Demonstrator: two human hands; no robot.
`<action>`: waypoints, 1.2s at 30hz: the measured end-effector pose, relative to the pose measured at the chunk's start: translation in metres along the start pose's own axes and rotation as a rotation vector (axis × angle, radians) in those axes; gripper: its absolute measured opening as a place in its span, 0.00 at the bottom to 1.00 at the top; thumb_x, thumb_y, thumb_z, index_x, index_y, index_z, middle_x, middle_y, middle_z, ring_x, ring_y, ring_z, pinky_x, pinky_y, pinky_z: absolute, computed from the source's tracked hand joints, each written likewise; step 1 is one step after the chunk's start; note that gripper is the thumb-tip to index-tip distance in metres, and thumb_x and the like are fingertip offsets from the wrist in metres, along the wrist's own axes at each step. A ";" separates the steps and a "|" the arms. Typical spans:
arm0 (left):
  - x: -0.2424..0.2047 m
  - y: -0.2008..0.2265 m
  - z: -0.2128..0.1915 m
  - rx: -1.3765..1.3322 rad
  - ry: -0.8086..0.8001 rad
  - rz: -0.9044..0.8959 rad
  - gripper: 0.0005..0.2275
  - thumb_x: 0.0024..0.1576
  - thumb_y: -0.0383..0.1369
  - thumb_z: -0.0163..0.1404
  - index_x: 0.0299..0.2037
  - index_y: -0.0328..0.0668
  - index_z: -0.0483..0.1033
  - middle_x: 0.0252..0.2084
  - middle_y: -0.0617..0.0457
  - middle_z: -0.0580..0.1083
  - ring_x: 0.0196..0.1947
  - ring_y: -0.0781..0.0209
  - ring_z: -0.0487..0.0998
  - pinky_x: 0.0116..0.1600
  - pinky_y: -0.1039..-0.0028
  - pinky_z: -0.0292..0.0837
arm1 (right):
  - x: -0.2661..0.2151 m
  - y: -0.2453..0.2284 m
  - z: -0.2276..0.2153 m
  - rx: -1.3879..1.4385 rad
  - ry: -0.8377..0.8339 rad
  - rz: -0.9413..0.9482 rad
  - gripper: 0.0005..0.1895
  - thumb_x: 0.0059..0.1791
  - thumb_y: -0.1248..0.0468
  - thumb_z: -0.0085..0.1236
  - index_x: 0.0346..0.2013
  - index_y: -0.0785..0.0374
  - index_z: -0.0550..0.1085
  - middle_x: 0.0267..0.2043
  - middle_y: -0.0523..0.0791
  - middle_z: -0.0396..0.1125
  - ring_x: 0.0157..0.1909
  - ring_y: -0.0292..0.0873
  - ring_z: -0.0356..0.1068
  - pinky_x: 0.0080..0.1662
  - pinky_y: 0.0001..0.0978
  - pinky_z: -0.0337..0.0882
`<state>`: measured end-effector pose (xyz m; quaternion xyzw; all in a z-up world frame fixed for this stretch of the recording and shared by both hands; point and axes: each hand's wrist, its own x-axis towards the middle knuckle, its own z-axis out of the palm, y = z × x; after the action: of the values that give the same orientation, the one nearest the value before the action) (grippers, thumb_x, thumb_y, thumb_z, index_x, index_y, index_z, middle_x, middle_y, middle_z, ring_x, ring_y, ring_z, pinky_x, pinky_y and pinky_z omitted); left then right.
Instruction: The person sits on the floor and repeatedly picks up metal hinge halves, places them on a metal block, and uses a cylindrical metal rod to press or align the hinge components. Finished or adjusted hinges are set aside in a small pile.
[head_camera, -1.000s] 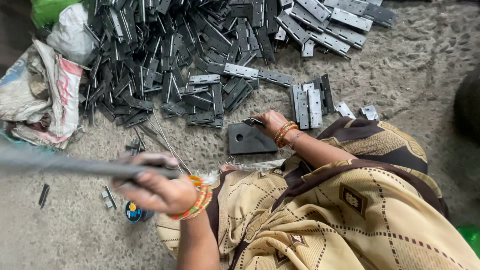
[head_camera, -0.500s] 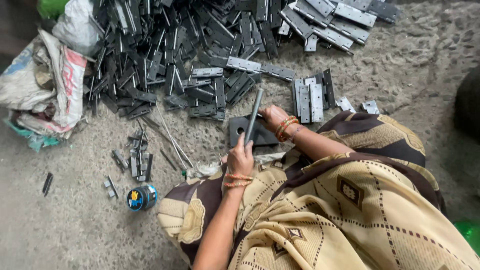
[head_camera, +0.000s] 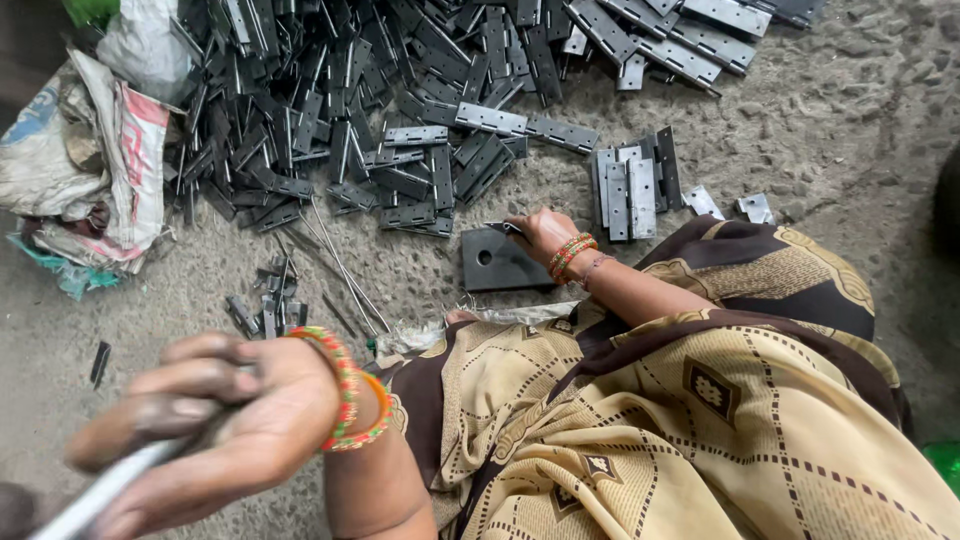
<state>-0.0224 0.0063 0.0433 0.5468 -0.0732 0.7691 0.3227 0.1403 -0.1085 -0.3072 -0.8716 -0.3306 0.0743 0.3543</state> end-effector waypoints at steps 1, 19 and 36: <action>-0.020 -0.004 -0.005 0.243 -0.077 0.103 0.15 0.77 0.39 0.36 0.45 0.32 0.63 0.27 0.51 0.61 0.19 0.62 0.58 0.29 0.63 0.63 | -0.002 0.000 0.001 0.008 0.009 -0.006 0.18 0.51 0.52 0.57 0.52 0.54 0.78 0.29 0.56 0.73 0.32 0.61 0.73 0.35 0.52 0.74; -0.115 -0.049 -0.058 0.141 -0.461 -1.007 0.11 0.67 0.37 0.45 0.49 0.40 0.78 0.21 0.63 0.67 0.14 0.79 0.61 0.16 0.84 0.52 | -0.004 0.016 0.014 0.053 -0.025 -0.032 0.18 0.50 0.53 0.58 0.53 0.49 0.77 0.29 0.55 0.72 0.32 0.61 0.73 0.35 0.52 0.73; -0.268 -0.081 -0.130 0.603 -1.248 -0.591 0.13 0.67 0.40 0.46 0.50 0.40 0.76 0.25 0.38 0.74 0.25 0.41 0.75 0.27 0.56 0.68 | 0.001 0.024 0.020 0.048 -0.003 -0.084 0.18 0.48 0.58 0.60 0.53 0.52 0.78 0.31 0.56 0.73 0.32 0.61 0.73 0.36 0.51 0.75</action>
<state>-0.0267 0.0188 -0.2652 0.9426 0.1210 0.1845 0.2506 0.1464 -0.1091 -0.3375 -0.8481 -0.3656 0.0686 0.3774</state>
